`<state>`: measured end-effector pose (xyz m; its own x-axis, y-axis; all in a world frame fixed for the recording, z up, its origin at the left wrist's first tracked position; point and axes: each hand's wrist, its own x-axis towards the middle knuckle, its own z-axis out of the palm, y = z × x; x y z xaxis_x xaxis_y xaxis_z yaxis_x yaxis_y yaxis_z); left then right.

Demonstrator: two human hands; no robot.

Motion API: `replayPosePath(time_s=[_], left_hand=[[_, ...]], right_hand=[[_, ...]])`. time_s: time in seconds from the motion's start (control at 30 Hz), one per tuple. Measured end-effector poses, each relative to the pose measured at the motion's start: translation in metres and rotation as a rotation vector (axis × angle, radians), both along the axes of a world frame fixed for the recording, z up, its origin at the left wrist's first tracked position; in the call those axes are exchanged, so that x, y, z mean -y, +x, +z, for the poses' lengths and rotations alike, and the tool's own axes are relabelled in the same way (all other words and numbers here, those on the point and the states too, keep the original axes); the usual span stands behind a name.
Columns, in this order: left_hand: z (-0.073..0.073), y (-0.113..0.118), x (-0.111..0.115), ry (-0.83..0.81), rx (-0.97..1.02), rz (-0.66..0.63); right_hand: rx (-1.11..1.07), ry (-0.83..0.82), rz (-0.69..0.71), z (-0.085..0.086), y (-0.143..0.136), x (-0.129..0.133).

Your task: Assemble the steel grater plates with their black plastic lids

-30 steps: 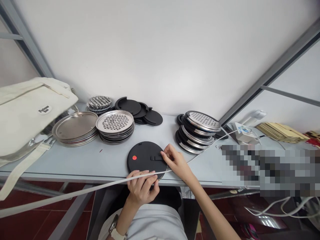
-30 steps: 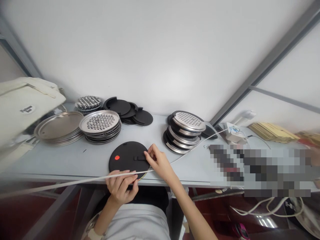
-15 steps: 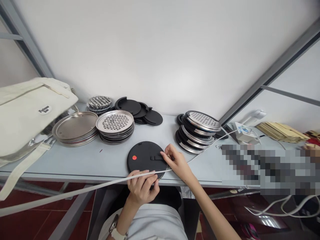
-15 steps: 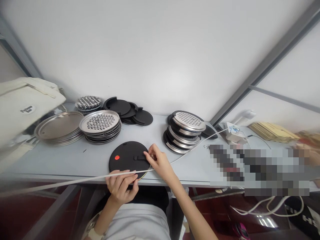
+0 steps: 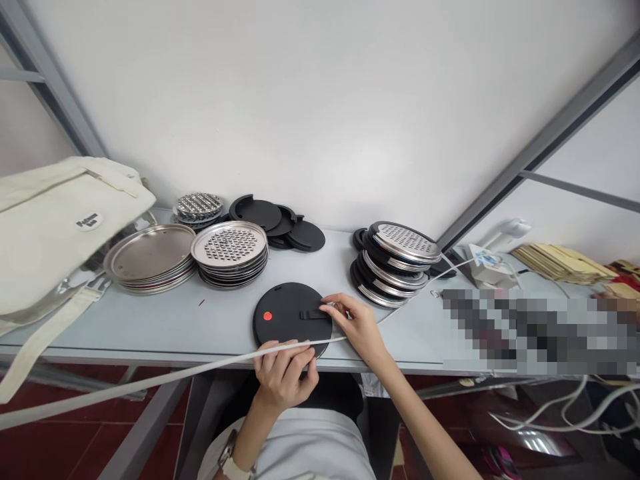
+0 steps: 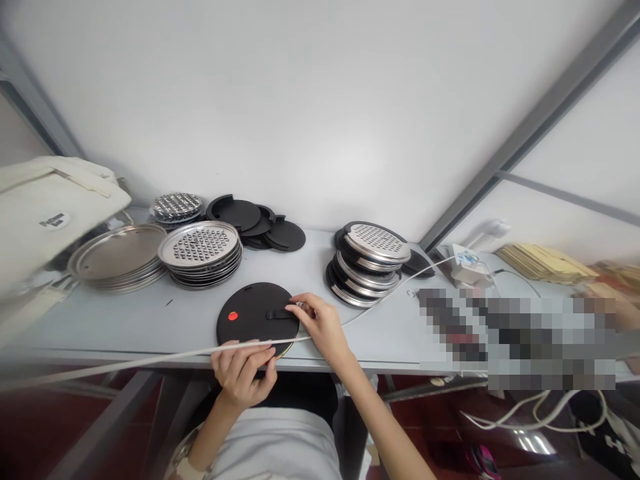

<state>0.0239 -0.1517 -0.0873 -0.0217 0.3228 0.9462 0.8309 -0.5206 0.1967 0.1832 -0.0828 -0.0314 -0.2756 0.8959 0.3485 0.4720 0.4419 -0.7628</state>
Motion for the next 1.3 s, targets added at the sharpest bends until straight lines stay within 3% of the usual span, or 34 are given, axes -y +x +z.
replayPosePath(time_s=[0.17,0.33,0.9,1.3], left_hand=[[0.0008,-0.0002,-0.0001,0.002,-0.006,-0.003],[-0.0006,-0.0004,-0.0002,0.005,-0.008,-0.003],[-0.0002,-0.0001,-0.0002,0.0,-0.002,-0.005],[-0.0054,-0.0007,-0.0022,0.013,-0.017,-0.002]], right_hand=[[0.005,0.042,0.047,0.0033,-0.001,0.0011],[0.02,0.085,0.009,0.002,-0.0011,-0.0006],[-0.114,0.033,0.028,-0.0032,-0.0016,-0.0037],[-0.031,0.101,0.03,-0.0017,-0.0012,-0.002]])
